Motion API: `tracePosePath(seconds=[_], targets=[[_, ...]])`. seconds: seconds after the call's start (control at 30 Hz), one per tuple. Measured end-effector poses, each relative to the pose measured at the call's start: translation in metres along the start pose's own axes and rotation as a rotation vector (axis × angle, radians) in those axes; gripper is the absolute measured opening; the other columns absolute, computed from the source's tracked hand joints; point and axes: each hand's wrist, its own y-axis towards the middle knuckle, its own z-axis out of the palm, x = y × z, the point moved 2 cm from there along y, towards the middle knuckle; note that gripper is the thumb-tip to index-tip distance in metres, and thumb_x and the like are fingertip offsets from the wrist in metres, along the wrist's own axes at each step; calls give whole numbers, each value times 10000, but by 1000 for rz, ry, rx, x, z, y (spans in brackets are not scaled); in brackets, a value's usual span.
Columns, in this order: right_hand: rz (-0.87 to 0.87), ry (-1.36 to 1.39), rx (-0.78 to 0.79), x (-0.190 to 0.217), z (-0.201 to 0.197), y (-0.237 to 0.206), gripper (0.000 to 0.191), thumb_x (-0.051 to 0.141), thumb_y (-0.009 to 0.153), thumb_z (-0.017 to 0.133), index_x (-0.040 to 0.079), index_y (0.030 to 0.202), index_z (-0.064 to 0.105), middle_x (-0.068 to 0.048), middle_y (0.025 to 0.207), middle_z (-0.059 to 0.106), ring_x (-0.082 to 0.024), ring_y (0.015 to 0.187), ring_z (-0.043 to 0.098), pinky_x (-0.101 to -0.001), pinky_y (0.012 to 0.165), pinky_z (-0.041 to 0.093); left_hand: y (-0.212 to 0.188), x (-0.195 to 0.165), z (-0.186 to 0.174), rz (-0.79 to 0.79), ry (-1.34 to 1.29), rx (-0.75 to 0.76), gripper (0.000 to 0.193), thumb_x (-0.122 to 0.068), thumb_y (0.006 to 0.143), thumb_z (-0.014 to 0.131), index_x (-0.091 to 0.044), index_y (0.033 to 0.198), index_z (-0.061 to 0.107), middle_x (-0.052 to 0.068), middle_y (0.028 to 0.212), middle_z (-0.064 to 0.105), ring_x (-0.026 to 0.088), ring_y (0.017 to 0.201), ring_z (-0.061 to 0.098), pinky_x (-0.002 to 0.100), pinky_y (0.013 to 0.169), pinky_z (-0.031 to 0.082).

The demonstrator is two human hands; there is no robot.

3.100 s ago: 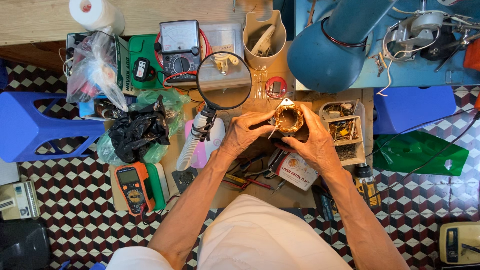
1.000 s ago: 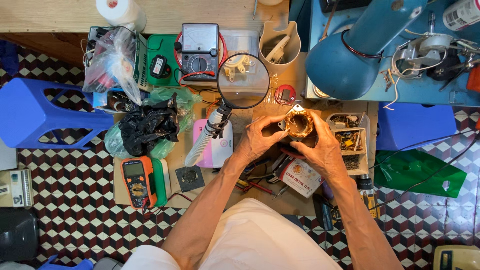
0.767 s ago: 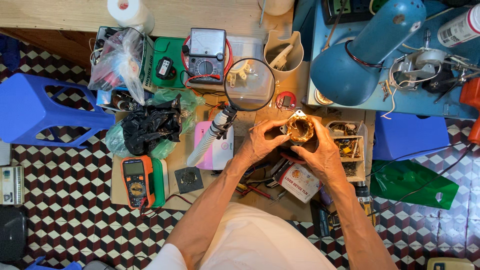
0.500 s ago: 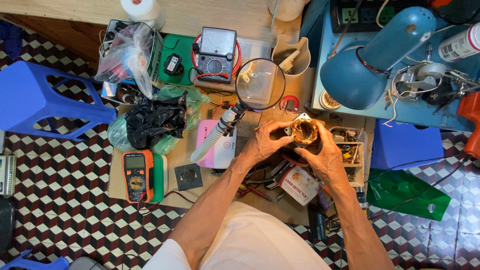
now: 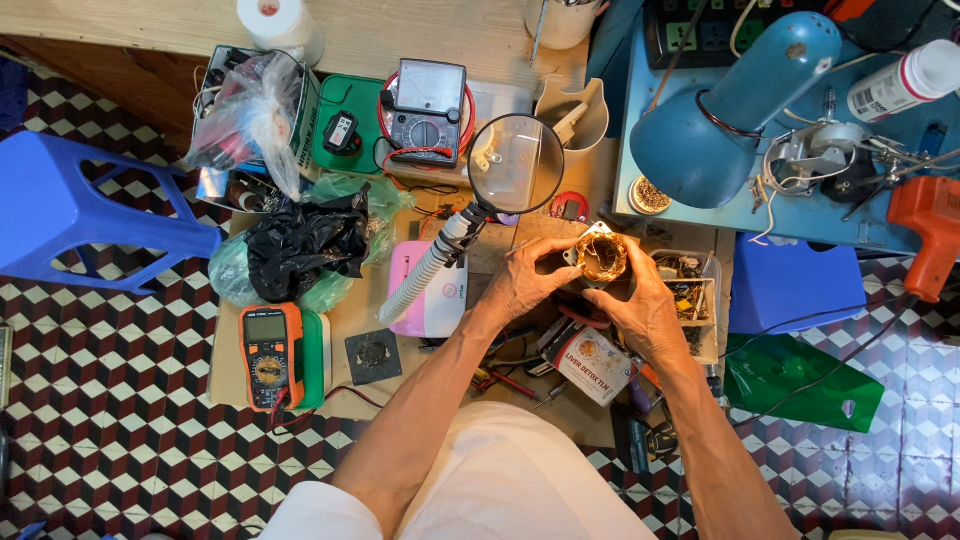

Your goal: The person winds copper wire around a motor stator core, using a magnifying lamp for close inspection. They use a screwdriver to adjust the wire placement and a soldering iron to secure connections. The person works methodically, ensuring the wire is properly seated and secured.

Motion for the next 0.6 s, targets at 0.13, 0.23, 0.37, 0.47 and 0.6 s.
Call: tracePosePath(seconds=[0.13, 0.23, 0.37, 0.47, 0.6], targets=[[-54, 72, -16, -9, 3, -10, 985, 229, 758, 840, 37, 1568, 312, -223, 1488, 496, -333, 1348, 530, -421, 1098, 439, -2, 2, -2, 57, -9, 4, 488, -253, 864, 793, -83, 1306, 676, 141, 1240, 730, 223, 1178, 692, 351, 1029, 520], [51, 70, -90, -24, -2, -43, 928, 254, 826, 809, 19, 1573, 311, -250, 1499, 469, -340, 1351, 502, -432, 1103, 414, -16, 8, -4, 55, 116, -84, 519, -233, 866, 788, -72, 1338, 643, 156, 1205, 717, 238, 1121, 688, 355, 954, 532], [390, 274, -193, -46, -3, -96, 687, 345, 882, 715, 48, 1476, 542, -149, 1374, 673, -222, 1259, 660, -333, 1072, 516, -58, 18, 11, -69, 130, -281, 279, -206, 935, 718, -79, 1182, 738, 113, 1028, 772, 169, 848, 752, 306, 750, 588], [579, 648, -211, -56, -1, -101, 605, 343, 932, 695, -25, 1410, 651, -217, 1188, 751, -246, 1058, 712, -328, 950, 553, -78, 30, 37, -248, -30, -158, 230, -232, 966, 688, -71, 1107, 773, 88, 892, 804, 128, 752, 719, 287, 696, 583], [390, 800, -136, -45, 8, -69, 588, 249, 887, 752, -4, 1384, 568, -99, 1218, 700, -144, 1074, 688, -286, 930, 556, -78, 41, 65, -440, -322, -19, 258, -265, 974, 672, -49, 1084, 761, 57, 882, 790, 89, 772, 744, 264, 708, 609]])
